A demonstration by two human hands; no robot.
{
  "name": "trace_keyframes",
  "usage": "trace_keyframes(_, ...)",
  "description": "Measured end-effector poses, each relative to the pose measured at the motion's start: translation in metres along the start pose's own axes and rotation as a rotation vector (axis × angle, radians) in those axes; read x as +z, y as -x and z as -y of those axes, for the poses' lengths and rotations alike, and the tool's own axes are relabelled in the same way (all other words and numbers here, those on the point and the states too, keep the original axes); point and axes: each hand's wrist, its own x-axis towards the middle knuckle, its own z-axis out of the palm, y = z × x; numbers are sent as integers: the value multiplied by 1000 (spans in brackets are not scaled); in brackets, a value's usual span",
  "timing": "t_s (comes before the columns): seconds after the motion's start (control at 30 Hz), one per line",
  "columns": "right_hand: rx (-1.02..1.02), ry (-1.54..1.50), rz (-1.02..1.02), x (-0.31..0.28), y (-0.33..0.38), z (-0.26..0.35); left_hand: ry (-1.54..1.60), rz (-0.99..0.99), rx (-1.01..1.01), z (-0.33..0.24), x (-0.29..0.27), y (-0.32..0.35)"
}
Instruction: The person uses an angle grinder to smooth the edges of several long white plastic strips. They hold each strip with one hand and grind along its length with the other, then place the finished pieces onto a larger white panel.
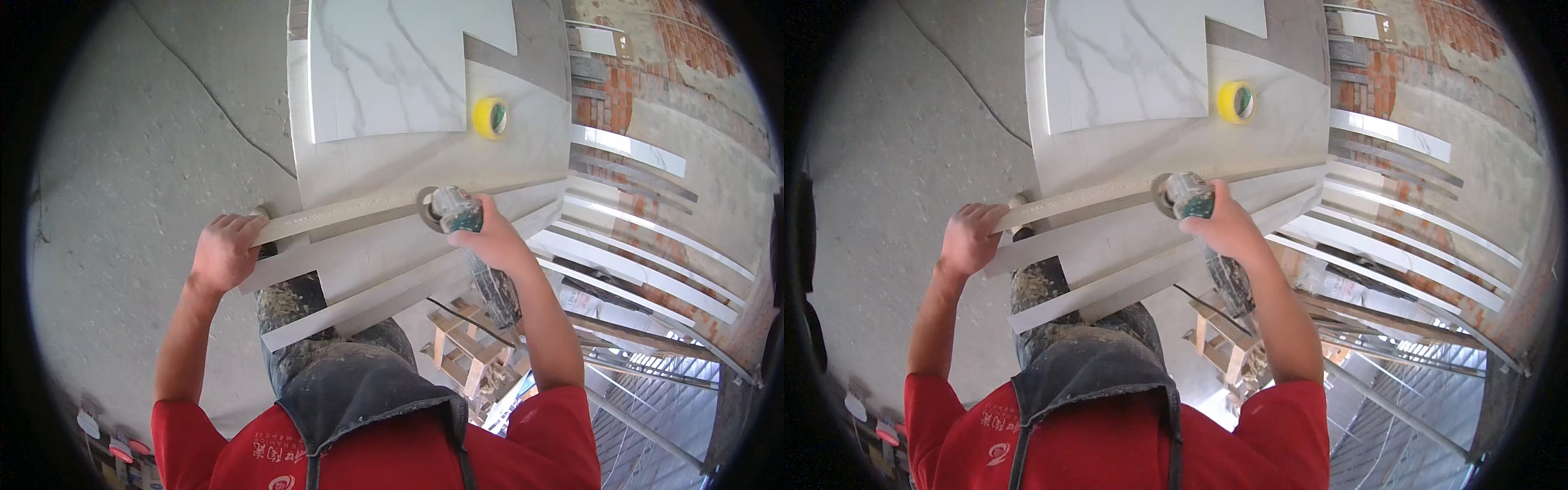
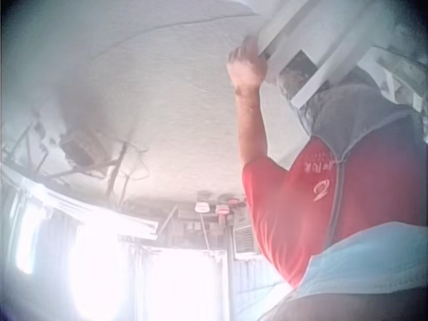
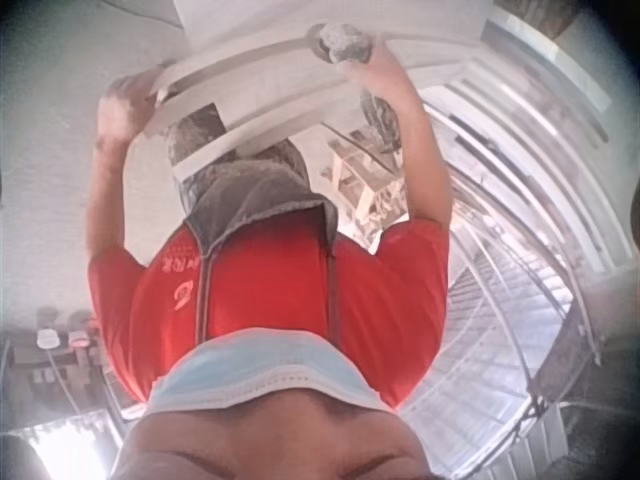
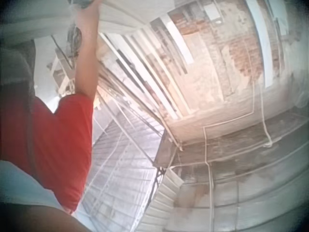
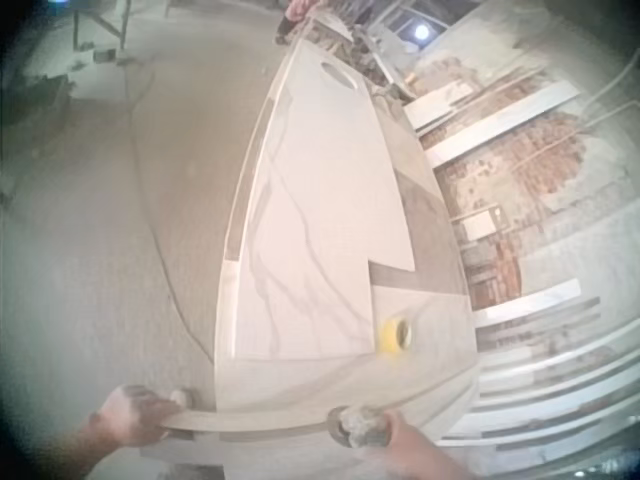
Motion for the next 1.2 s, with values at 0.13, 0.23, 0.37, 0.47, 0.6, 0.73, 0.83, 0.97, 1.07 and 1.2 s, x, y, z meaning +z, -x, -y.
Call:
trace_keyframes(0.13,-64,19,171,11,18,47,-105,41,-2,-10,-3,-3)
trace_keyframes(0.23,-66,51,252,17,17,69,-155,6,-11,-9,8,3)
trace_keyframes(0.37,-39,114,214,11,4,46,-224,18,-43,-9,14,11)
trace_keyframes(0.47,-11,135,153,-6,-8,15,-272,13,-71,-13,17,11)
trace_keyframes(0.6,13,172,62,-29,-26,-36,-314,24,-116,-15,17,15)
trace_keyframes(0.73,18,190,18,-49,-38,-71,-373,14,-167,-10,13,19)
trace_keyframes(0.83,48,229,-10,-63,-48,-94,-390,-1,-198,-11,8,22)
trace_keyframes(0.97,70,207,-84,-75,-65,-126,-416,-7,-239,-9,3,26)
trace_keyframes(1.07,114,169,-179,-77,-75,-158,-450,10,-280,4,4,35)
trace_keyframes(1.2,133,-160,-474,-70,-58,-224,-473,62,-309,12,3,25)
